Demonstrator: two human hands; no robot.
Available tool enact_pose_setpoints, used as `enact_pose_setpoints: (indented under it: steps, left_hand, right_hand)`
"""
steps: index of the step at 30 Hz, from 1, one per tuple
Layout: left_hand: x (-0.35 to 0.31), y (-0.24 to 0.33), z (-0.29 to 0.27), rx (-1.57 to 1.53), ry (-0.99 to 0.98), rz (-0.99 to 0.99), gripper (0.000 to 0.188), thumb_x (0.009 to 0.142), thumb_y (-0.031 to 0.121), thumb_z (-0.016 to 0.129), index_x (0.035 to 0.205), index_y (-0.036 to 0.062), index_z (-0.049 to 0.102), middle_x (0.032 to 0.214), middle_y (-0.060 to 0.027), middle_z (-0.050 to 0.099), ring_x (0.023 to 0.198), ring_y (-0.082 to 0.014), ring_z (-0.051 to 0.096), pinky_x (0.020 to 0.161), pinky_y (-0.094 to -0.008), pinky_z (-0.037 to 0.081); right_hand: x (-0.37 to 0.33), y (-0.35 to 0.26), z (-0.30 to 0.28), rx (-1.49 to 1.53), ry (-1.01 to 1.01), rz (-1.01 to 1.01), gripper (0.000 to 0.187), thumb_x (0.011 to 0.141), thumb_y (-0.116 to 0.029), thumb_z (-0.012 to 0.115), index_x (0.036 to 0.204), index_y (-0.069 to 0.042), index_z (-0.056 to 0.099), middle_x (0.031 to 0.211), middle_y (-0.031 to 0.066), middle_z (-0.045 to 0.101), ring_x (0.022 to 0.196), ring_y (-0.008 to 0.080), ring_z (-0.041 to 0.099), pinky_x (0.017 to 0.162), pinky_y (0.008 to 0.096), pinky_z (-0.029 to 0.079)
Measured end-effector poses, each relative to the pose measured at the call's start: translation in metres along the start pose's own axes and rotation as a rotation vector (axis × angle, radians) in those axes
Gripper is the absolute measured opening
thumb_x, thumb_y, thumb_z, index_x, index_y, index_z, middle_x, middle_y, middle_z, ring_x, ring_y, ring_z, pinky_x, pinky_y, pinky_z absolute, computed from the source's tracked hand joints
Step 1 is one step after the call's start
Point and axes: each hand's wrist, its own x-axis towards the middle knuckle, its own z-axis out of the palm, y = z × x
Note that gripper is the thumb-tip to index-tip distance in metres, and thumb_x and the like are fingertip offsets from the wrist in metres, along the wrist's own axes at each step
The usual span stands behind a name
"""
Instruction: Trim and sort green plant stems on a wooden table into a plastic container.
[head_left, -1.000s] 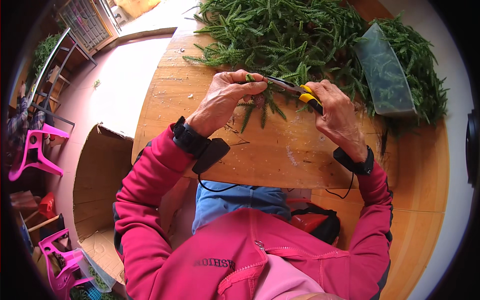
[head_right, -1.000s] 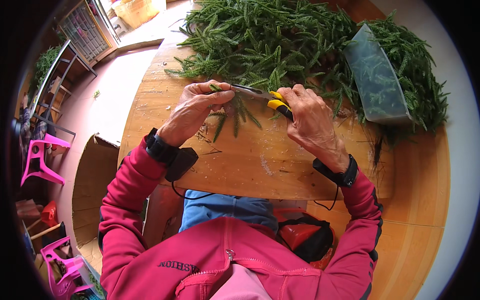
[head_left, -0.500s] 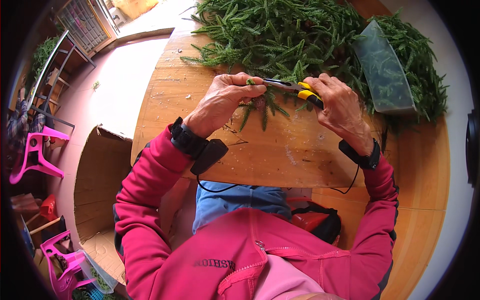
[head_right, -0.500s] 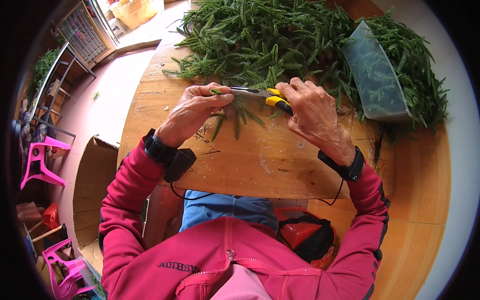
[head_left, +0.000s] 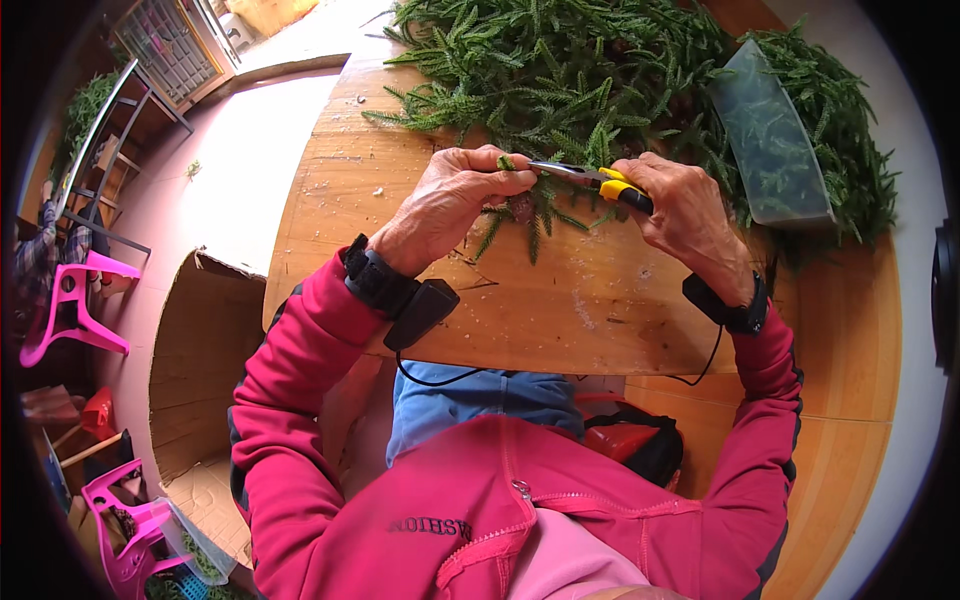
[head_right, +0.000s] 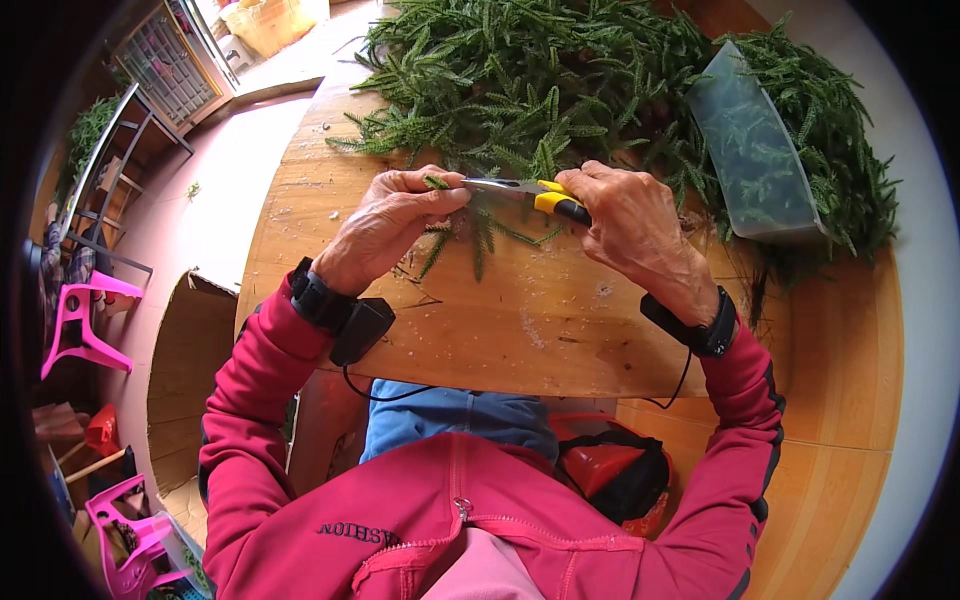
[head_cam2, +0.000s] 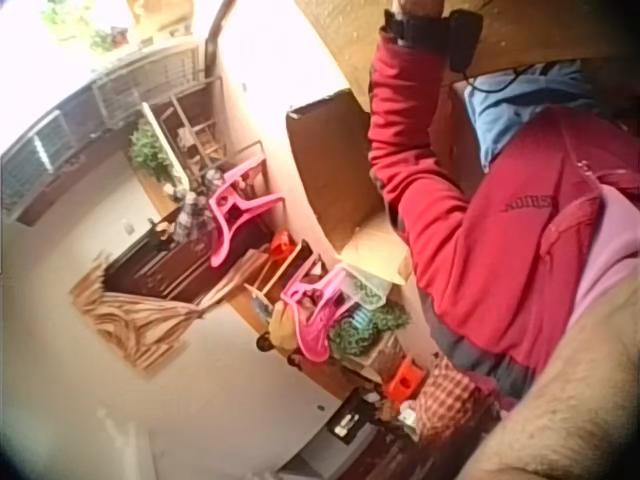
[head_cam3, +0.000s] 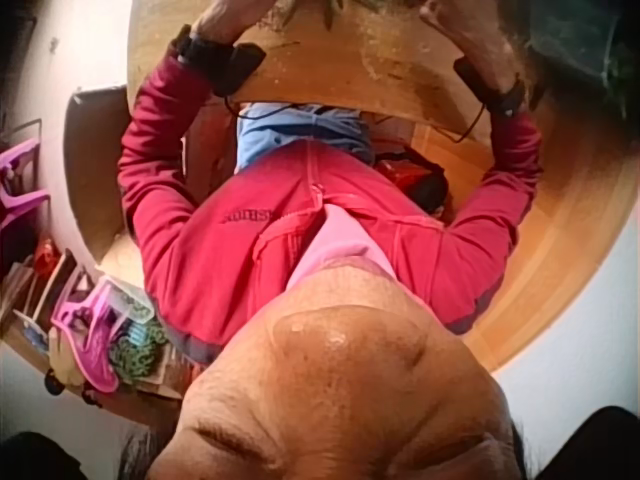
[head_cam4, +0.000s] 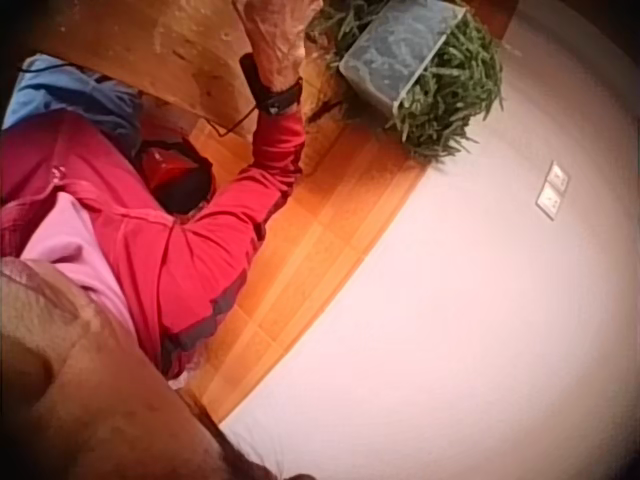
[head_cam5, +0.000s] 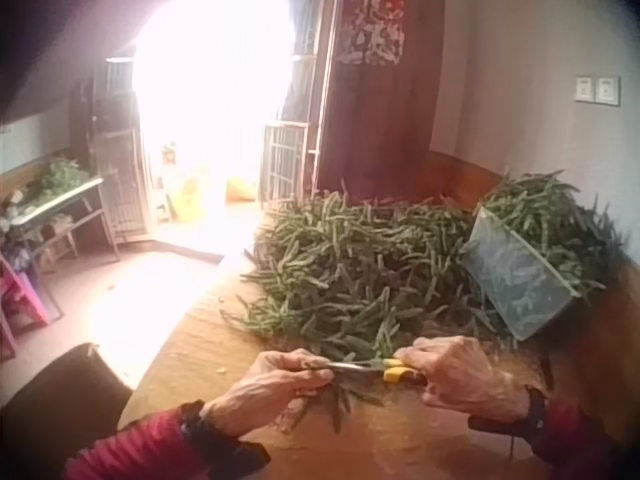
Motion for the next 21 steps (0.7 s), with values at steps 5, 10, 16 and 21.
enact_pose_setpoints:
  steps: [5,10,16,21]
  left_hand:
    - [0.0,-0.002,0.004,0.159,0.037,0.087,0.01,0.083,0.006,0.069,0.092,0.0011,0.07,0.086,0.0004,0.061,0.077,-0.0076,0.057,0.069,-0.0216,0.045]
    - [-0.003,0.0,0.012,0.232,-0.036,0.231,0.012,0.082,0.009,0.071,0.091,0.0004,0.07,0.084,0.0009,0.06,0.076,-0.0066,0.056,0.067,-0.0205,0.043]
    - [-0.005,0.005,0.014,0.205,0.02,0.093,0.013,0.082,0.008,0.071,0.092,-0.0005,0.07,0.081,-0.0002,0.062,0.073,-0.0063,0.055,0.066,-0.0208,0.043]
    - [-0.004,0.007,0.018,0.251,0.076,0.137,0.013,0.083,0.008,0.071,0.094,0.0015,0.068,0.074,0.0007,0.062,0.068,-0.006,0.054,0.064,-0.021,0.044]
  right_hand:
    - [0.0,0.006,0.005,0.238,-0.055,-0.009,0.022,0.079,-0.01,0.069,0.1,-0.005,0.066,0.073,0.0082,0.063,0.066,0.0247,0.063,0.058,0.0337,0.05]
    - [0.013,0.021,-0.009,0.792,-0.567,0.224,0.021,0.083,-0.014,0.069,0.1,-0.003,0.066,0.063,0.0056,0.061,0.063,0.013,0.061,0.057,0.028,0.048]
    - [0.02,0.026,-0.006,1.016,-0.795,0.38,0.02,0.082,-0.012,0.07,0.101,-0.005,0.067,0.07,0.0067,0.064,0.066,0.0136,0.063,0.058,0.0286,0.049]
    - [0.002,0.006,-0.01,0.041,-0.02,-0.038,0.032,0.076,-0.008,0.07,0.107,-0.01,0.065,0.087,0.0068,0.062,0.08,0.0231,0.062,0.065,0.0335,0.048]
